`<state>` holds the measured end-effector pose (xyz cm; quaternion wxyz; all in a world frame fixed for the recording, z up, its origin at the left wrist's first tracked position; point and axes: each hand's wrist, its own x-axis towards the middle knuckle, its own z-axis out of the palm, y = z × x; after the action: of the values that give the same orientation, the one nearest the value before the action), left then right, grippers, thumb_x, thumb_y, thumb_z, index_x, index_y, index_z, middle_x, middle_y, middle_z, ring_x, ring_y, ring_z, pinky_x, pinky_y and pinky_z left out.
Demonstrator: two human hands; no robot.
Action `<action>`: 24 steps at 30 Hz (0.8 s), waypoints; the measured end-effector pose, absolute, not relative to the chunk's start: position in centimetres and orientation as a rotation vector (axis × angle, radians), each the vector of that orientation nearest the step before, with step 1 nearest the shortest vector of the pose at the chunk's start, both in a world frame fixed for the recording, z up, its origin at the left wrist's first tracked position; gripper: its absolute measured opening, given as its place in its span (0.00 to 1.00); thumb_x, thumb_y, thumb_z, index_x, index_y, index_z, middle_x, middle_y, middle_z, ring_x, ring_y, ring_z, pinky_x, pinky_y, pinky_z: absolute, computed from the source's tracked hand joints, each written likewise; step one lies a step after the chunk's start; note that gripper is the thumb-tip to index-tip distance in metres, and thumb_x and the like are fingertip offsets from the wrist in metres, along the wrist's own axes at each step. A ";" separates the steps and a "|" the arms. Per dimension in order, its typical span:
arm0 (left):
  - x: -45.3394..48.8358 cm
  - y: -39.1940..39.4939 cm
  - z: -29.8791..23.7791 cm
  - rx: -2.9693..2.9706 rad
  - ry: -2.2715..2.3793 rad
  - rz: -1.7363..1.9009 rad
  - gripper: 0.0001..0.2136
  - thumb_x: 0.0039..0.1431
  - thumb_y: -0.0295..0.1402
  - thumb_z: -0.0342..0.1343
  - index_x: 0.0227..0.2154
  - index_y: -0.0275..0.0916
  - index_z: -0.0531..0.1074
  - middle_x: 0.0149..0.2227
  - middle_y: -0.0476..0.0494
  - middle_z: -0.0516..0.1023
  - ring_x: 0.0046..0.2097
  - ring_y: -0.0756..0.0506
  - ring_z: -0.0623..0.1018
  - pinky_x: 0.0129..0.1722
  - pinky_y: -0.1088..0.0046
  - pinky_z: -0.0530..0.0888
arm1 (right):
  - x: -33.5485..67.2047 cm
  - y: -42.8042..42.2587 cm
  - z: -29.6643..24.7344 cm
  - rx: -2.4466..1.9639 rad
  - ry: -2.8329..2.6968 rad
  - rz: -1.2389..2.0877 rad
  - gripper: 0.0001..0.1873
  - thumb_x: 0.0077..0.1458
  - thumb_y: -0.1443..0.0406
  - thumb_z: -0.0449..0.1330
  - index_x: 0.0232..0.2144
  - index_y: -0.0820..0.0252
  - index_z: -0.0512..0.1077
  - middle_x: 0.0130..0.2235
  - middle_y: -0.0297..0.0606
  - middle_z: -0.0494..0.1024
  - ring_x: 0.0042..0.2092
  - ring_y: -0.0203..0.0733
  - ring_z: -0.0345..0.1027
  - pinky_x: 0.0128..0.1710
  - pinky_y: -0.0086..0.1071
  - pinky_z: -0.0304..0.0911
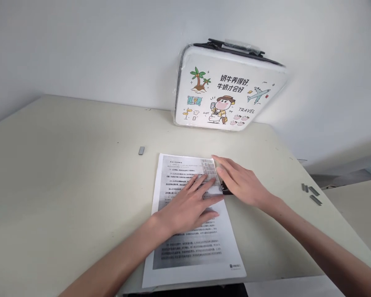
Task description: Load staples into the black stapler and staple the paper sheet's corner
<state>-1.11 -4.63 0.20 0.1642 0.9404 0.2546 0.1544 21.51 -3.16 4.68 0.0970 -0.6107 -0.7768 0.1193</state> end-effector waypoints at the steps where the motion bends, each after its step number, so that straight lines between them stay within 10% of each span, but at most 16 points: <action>1: -1.2 -4.6 0.2 2.678 0.729 0.432 0.23 0.77 0.48 0.47 0.68 0.47 0.68 0.77 0.37 0.55 0.78 0.33 0.51 0.75 0.45 0.51 | 22.0 -3.4 4.7 -1.764 -2.237 0.392 0.27 0.76 0.52 0.37 0.68 0.44 0.63 0.68 0.37 0.72 0.63 0.51 0.72 0.58 0.48 0.72; 6: -1.7 -4.4 0.2 2.670 0.771 0.395 0.24 0.78 0.48 0.46 0.70 0.48 0.66 0.78 0.38 0.51 0.78 0.33 0.49 0.76 0.47 0.50 | 25.1 -5.5 3.1 -1.450 -2.201 0.436 0.22 0.77 0.54 0.42 0.54 0.50 0.74 0.54 0.40 0.82 0.52 0.48 0.78 0.52 0.43 0.72; 24: -4.6 -5.1 2.3 2.747 0.947 0.337 0.26 0.77 0.49 0.46 0.73 0.50 0.61 0.78 0.47 0.51 0.78 0.36 0.51 0.76 0.49 0.55 | 32.0 -3.5 -1.4 -1.661 -1.768 0.222 0.23 0.65 0.44 0.60 0.48 0.54 0.74 0.45 0.42 0.84 0.40 0.49 0.77 0.40 0.40 0.71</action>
<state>-4.56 -5.13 2.33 0.1080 0.9337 0.3217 0.1145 32.03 -3.52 -1.39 0.3455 -0.6399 -0.6810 0.0853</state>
